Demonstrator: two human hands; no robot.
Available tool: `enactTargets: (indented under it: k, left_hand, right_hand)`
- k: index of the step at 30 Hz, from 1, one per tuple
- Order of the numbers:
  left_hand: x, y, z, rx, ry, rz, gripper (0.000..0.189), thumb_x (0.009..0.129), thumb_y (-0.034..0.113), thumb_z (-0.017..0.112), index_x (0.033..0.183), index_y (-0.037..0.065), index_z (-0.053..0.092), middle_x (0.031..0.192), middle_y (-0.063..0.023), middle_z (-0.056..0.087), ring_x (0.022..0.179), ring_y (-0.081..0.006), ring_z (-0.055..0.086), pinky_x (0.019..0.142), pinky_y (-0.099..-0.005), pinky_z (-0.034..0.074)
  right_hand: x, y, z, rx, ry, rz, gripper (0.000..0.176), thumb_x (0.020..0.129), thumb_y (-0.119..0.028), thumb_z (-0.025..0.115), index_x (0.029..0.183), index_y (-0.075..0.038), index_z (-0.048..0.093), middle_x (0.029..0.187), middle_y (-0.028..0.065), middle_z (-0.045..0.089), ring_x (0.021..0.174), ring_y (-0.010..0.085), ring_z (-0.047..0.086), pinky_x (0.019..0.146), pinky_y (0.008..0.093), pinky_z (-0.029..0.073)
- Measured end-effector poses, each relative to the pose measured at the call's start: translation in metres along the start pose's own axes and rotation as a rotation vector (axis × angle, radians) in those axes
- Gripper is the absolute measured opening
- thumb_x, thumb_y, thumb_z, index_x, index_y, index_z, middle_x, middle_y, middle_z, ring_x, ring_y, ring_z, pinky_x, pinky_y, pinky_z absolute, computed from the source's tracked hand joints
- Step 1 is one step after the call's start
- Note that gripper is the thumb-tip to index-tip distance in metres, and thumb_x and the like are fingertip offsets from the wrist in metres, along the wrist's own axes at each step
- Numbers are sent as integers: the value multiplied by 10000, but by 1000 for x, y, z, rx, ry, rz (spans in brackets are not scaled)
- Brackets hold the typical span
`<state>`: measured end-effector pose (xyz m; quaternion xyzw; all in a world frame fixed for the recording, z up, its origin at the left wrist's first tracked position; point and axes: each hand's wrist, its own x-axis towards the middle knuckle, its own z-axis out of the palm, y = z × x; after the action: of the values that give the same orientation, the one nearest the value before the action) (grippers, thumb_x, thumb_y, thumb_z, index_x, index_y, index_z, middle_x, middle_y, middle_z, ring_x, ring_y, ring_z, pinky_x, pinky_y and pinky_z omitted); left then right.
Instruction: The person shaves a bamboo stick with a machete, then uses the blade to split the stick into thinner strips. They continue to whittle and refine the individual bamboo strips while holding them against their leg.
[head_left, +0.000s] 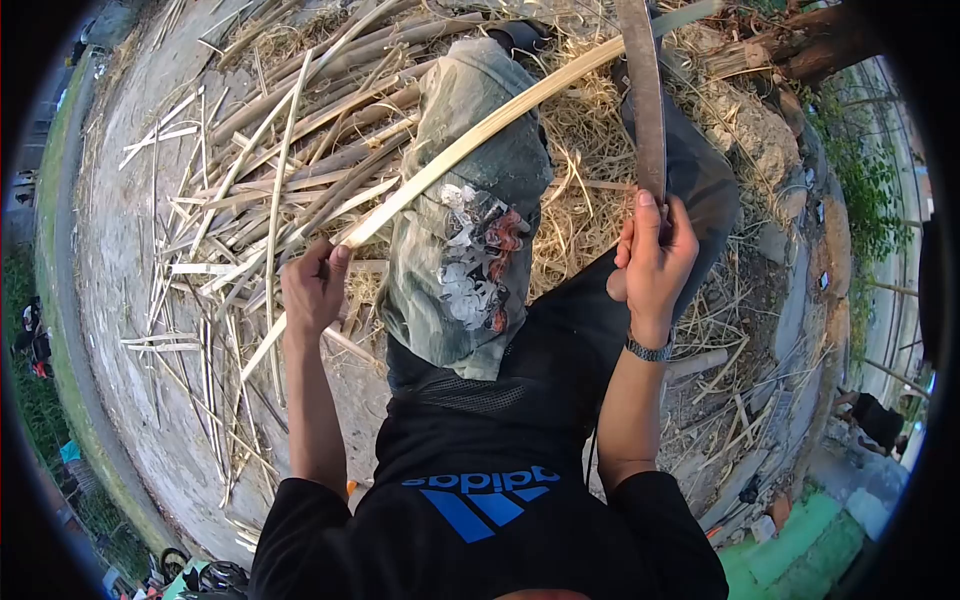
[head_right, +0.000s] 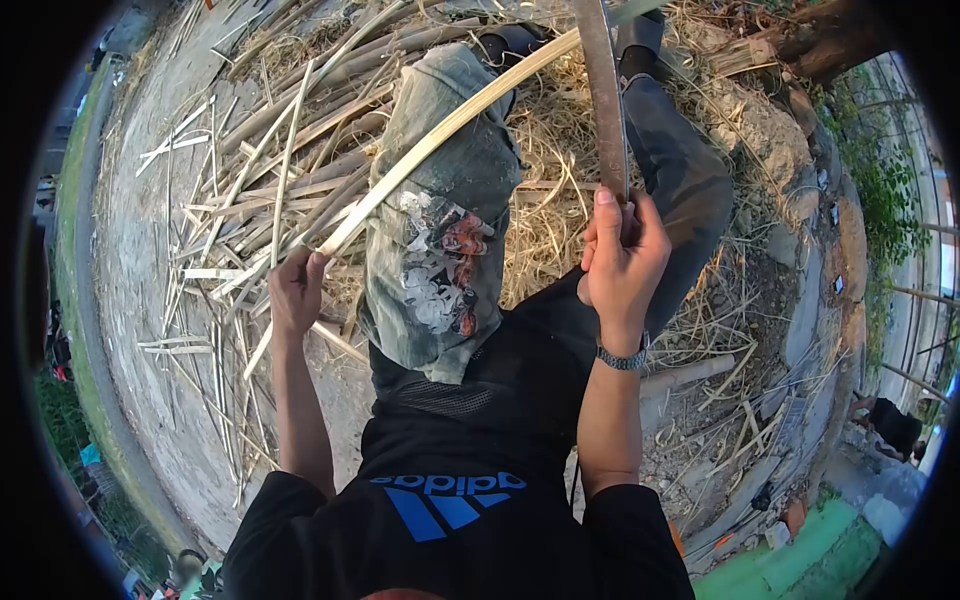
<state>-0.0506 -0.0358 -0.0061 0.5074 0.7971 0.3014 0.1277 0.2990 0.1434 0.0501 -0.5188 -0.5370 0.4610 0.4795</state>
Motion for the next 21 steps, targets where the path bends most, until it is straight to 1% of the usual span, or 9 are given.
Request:
enactTargets:
  k: [4, 7, 10, 11, 13, 15, 17, 19, 21]
  left_hand:
    - [16, -29, -25, 13, -16, 48, 473, 1000, 388, 705, 735, 15, 582, 514, -47, 442, 471, -149, 389, 473, -347, 342]
    - [31, -26, -31, -26, -33, 131, 472, 1001, 328, 707, 688, 13, 547, 501, -50, 433, 475, -123, 363, 463, -333, 328]
    - [41, -7, -36, -13, -89, 117, 437, 1007, 305, 704, 712, 4, 589, 502, -51, 425, 479, -121, 365, 466, -341, 331]
    - [44, -1, -31, -37, -111, 117, 411, 1005, 267, 687, 722, -11, 582, 526, -53, 381, 512, -130, 318, 483, -353, 311]
    - [50, 15, -18, -71, -116, 209, 457, 1003, 323, 708, 711, -2, 576, 523, -45, 356, 508, -140, 303, 482, -364, 294]
    - [55, 22, -26, 30, -141, 184, 501, 994, 380, 721, 699, 5, 568, 519, -35, 329, 504, -148, 284, 480, -370, 279]
    - [56, 16, -23, -2, -155, 182, 543, 988, 423, 720, 679, 10, 553, 515, -29, 308, 503, -141, 266, 478, -369, 267]
    - [58, 18, -18, 33, -154, 226, 498, 981, 433, 725, 737, 5, 656, 474, -56, 424, 428, -176, 360, 457, -374, 327]
    - [62, 33, -12, 14, -155, 241, 533, 979, 453, 722, 697, 10, 625, 471, -54, 413, 425, -172, 379, 458, -375, 334]
  right_hand:
    - [31, 4, -20, -211, 20, -31, 279, 1069, -248, 593, 925, -9, 609, 667, 41, 652, 470, 60, 520, 430, 235, 374]
    - [48, 0, -25, -273, 84, 126, 285, 1059, -272, 611, 928, -20, 593, 628, 17, 585, 458, 70, 491, 413, 258, 365]
    - [37, 6, -4, -337, 66, 46, 280, 1046, -286, 635, 936, -32, 594, 604, -2, 550, 456, 78, 487, 400, 277, 349]
    - [27, 9, 5, -285, 14, 72, 296, 1037, -291, 659, 917, -31, 584, 578, 14, 533, 477, 98, 478, 445, 307, 378]
    - [7, 16, 19, -627, -136, -283, 320, 1028, -291, 681, 899, -20, 571, 575, 39, 520, 511, 115, 451, 508, 320, 402]
    - [-6, 16, 27, -585, -205, -220, 329, 1024, -282, 689, 890, -7, 566, 597, 62, 522, 536, 138, 427, 548, 336, 407]
    - [-3, 23, 23, -561, -128, -269, 324, 1018, -281, 699, 891, -11, 572, 610, 61, 534, 534, 140, 422, 538, 336, 397]
    - [12, 19, 24, -612, 12, -246, 380, 1029, -321, 684, 853, -14, 547, 606, 9, 556, 531, 97, 449, 513, 301, 379]
    - [20, 18, 30, -324, 110, 69, 384, 1034, -323, 671, 857, -8, 542, 593, 8, 552, 525, 103, 485, 512, 317, 389]
